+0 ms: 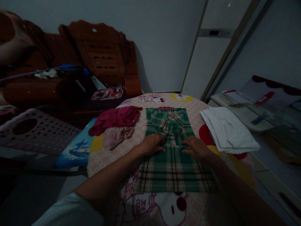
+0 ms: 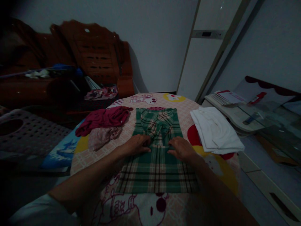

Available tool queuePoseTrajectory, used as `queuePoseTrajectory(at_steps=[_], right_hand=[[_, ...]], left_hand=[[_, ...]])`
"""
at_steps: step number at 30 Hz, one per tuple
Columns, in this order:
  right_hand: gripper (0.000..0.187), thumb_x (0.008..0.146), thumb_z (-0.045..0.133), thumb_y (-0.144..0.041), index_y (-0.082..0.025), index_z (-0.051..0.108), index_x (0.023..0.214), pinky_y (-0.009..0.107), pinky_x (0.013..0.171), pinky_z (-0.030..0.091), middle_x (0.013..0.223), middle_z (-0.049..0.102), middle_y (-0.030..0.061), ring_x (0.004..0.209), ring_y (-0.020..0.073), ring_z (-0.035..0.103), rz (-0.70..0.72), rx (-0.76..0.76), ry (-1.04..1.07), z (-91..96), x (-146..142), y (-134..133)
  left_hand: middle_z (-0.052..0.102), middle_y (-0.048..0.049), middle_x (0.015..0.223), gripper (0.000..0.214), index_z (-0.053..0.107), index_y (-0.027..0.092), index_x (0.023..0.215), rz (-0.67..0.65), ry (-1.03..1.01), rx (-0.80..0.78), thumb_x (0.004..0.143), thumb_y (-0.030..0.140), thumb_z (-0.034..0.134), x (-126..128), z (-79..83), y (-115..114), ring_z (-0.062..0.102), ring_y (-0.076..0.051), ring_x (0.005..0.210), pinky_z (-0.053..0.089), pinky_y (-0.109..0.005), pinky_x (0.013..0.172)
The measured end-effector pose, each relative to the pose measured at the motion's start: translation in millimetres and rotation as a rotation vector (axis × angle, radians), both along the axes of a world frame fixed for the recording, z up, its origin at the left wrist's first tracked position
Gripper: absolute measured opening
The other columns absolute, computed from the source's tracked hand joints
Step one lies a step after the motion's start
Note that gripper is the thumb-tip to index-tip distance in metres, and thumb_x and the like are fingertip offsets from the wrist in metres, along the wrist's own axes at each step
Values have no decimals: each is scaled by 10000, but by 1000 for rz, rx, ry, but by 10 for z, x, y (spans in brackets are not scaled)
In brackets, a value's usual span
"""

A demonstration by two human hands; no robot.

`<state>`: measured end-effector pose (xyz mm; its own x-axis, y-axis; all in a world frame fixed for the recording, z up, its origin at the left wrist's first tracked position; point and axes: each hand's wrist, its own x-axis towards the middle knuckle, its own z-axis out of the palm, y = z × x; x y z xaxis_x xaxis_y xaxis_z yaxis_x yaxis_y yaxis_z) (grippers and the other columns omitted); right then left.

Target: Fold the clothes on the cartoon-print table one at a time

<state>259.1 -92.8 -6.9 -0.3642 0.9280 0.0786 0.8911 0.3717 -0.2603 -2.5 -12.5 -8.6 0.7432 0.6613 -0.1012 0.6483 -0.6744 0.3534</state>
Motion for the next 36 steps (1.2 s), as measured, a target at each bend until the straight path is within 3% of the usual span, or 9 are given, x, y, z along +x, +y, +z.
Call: queuePoseTrajectory(at_steps=[9, 15, 20, 25, 30, 32, 36], right_hand=[[143, 749, 742, -213, -188, 602, 768, 261, 630, 330, 745, 611, 6, 727, 169, 562, -12, -205, -75, 142, -95, 107], [189, 769, 623, -108, -165, 595, 947, 296, 765, 375, 917, 619, 66, 872, 197, 543, 120, 55, -52, 13, -82, -125], [122, 817, 528, -81, -169, 603, 855, 318, 720, 348, 816, 598, 63, 782, 197, 495, 181, 156, -127, -80, -161, -346], [249, 909, 434, -94, -174, 628, 776, 334, 697, 336, 741, 578, 69, 733, 199, 469, 175, 324, -86, -177, -170, -475], [171, 885, 513, -168, -145, 654, 978, 366, 754, 395, 882, 626, 110, 835, 242, 509, 32, 252, -17, -182, -106, -419], [245, 865, 560, -202, -147, 635, 1092, 389, 796, 412, 965, 626, 122, 900, 262, 513, -15, 210, -11, -151, -104, -366], [301, 819, 576, -149, -197, 636, 1109, 387, 827, 418, 992, 607, 100, 935, 252, 508, -18, 148, -70, -80, -144, -296]], left_hand=[[657, -39, 937, 198, 578, 191, 864, -47, 6, 38, 801, 321, 713, 27, -4, -34, 618, -205, 907, 434, -274, 731], [659, -33, 983, 160, 548, 199, 941, -96, -70, 70, 818, 209, 650, -48, 30, -172, 623, -198, 910, 440, -275, 741], [688, -47, 1035, 290, 556, 206, 1064, 15, -18, 29, 815, 289, 677, -120, 9, -177, 644, -227, 964, 461, -294, 781], [700, -40, 1040, 225, 607, 218, 1018, -19, -16, 13, 797, 229, 652, -90, 19, -187, 652, -236, 986, 468, -307, 811], [699, -41, 1017, 243, 610, 211, 1006, -60, -48, 4, 768, 162, 616, -70, 29, -197, 653, -234, 965, 471, -305, 805], [695, -46, 1065, 283, 609, 213, 1047, -69, -55, -8, 769, 156, 613, -70, 8, -187, 645, -239, 1007, 468, -312, 843], [680, -53, 1110, 328, 614, 213, 1084, -100, -84, -15, 765, 135, 600, -66, -9, -180, 627, -238, 1047, 463, -314, 887]])
